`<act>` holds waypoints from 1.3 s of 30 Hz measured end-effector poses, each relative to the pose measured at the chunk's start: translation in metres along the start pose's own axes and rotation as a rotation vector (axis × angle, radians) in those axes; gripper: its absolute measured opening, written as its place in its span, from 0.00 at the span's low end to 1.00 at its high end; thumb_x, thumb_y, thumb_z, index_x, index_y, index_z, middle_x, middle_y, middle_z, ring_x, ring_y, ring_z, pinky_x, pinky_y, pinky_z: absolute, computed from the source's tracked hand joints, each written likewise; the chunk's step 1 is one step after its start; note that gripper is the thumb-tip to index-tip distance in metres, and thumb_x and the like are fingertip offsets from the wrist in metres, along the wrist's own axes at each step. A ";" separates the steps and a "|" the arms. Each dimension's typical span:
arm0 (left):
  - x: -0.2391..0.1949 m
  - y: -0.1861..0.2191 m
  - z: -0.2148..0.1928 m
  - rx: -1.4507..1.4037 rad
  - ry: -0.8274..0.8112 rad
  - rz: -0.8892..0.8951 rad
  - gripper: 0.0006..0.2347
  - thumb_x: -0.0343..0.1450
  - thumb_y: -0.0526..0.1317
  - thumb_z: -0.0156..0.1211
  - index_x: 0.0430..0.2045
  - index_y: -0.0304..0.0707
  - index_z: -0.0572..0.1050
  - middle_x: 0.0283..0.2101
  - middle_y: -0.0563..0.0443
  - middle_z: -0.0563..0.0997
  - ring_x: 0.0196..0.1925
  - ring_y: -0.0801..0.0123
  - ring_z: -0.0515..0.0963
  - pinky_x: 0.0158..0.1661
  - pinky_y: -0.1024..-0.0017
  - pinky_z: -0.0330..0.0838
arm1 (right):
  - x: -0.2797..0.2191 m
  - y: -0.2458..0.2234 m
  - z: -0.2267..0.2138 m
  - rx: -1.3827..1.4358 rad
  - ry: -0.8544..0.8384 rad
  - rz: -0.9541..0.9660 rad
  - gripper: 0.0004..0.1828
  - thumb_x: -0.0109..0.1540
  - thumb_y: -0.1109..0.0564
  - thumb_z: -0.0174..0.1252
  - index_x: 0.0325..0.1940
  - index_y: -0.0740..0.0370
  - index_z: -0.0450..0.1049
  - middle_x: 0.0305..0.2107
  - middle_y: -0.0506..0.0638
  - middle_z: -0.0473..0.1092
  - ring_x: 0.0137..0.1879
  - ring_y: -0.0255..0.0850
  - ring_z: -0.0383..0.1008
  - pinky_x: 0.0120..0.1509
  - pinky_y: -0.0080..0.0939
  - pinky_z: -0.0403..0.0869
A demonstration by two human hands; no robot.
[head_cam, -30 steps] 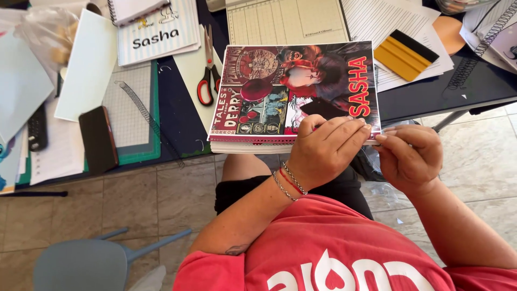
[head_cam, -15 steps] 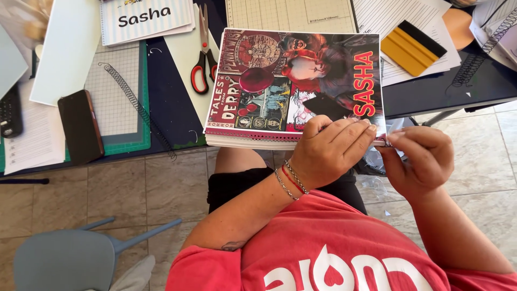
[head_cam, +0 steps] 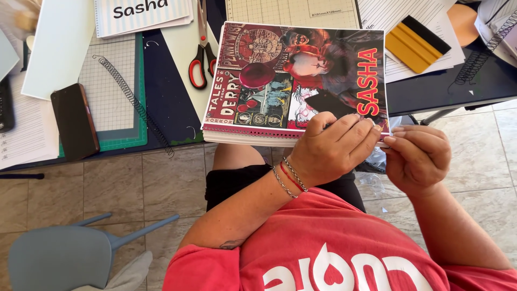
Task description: The person inserts a metal spiral binding wire into the pre-punched holes along the edge of a calendar page. They use both hands to feed the wire through the holes and then bend the ends to secure the binding.
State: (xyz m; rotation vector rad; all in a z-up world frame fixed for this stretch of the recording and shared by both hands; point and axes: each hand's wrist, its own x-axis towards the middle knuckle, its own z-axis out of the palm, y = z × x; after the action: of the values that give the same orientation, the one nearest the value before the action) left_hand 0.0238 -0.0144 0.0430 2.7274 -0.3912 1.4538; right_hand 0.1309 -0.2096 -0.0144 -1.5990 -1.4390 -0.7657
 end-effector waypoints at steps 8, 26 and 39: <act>-0.008 0.003 0.004 -0.010 -0.030 -0.021 0.03 0.79 0.36 0.56 0.42 0.45 0.78 0.44 0.57 0.84 0.46 0.72 0.85 0.45 0.68 0.60 | 0.001 -0.009 -0.006 0.028 -0.020 0.105 0.05 0.69 0.67 0.62 0.48 0.72 0.75 0.42 0.63 0.67 0.44 0.55 0.75 0.51 0.53 0.76; -0.035 0.004 0.014 -0.031 -0.056 0.028 0.04 0.78 0.36 0.59 0.42 0.41 0.80 0.46 0.53 0.86 0.52 0.67 0.85 0.47 0.67 0.61 | -0.005 -0.017 -0.021 -0.192 -0.294 0.120 0.18 0.68 0.56 0.68 0.58 0.71 0.79 0.46 0.62 0.75 0.46 0.52 0.75 0.51 0.50 0.74; -0.035 0.002 0.015 -0.028 -0.058 0.037 0.04 0.77 0.36 0.59 0.42 0.43 0.80 0.46 0.54 0.86 0.52 0.68 0.85 0.47 0.67 0.60 | -0.014 -0.020 -0.014 -0.116 -0.169 0.157 0.12 0.67 0.64 0.71 0.52 0.72 0.80 0.44 0.64 0.74 0.45 0.54 0.75 0.49 0.51 0.75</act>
State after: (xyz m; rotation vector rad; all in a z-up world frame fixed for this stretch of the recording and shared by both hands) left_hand 0.0170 -0.0114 0.0059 2.7596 -0.4626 1.3697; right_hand 0.1102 -0.2283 -0.0167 -1.8795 -1.3871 -0.6456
